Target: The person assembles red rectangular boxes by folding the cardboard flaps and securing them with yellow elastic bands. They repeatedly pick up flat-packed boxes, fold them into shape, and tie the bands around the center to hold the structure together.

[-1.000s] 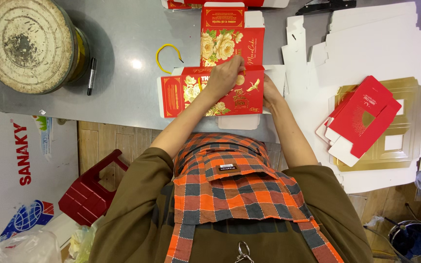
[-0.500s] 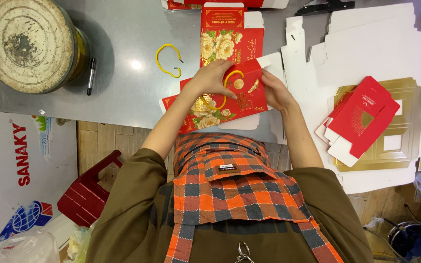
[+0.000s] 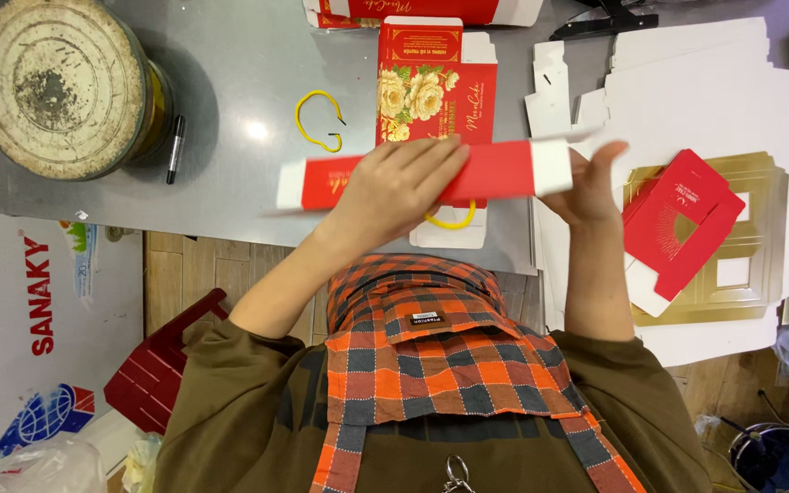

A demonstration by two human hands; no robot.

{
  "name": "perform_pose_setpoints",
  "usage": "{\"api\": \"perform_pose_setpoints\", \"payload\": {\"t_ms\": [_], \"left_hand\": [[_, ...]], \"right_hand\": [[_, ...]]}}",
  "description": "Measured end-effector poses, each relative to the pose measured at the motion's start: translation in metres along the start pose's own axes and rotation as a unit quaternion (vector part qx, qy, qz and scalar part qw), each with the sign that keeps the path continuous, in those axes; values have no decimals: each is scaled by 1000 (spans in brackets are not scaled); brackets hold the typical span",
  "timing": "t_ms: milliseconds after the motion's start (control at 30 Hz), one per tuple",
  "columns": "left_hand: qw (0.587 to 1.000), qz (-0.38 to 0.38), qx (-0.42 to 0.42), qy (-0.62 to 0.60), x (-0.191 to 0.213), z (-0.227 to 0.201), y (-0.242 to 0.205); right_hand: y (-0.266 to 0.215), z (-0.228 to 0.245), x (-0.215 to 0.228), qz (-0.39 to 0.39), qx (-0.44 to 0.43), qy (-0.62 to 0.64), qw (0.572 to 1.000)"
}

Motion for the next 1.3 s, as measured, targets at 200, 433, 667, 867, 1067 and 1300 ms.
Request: {"api": "perform_pose_setpoints", "payload": {"t_ms": [200,433,667,867,1067,1300], "left_hand": [[992,-103,-53,56,1,6,6],[994,-74,-74,35,-95,42,-34],[988,-25,-29,-148,-122,64,-80],[876,-244,393,-135,-124,153,-139],[890,-64,433,-127,-141,194,-185],[920,6,388,-62,-166,182,-183]], "right_hand": [[-7,5,-39,-151,68,-74,983],[27,-23,-46,-221,69,-6,973],[19,-78,24,-275,40,-1,961],[3,-106,70,-266,40,-11,963],[-6,-116,105,-284,100,-42,953],[-15,-89,110,-306,108,18,946]]}}
Point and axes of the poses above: each hand's wrist, its own y-axis towards the middle knuckle, its own x-axis out of the back of the hand, z = x × y, the point moved 3 cm from there along y, towards the middle knuckle
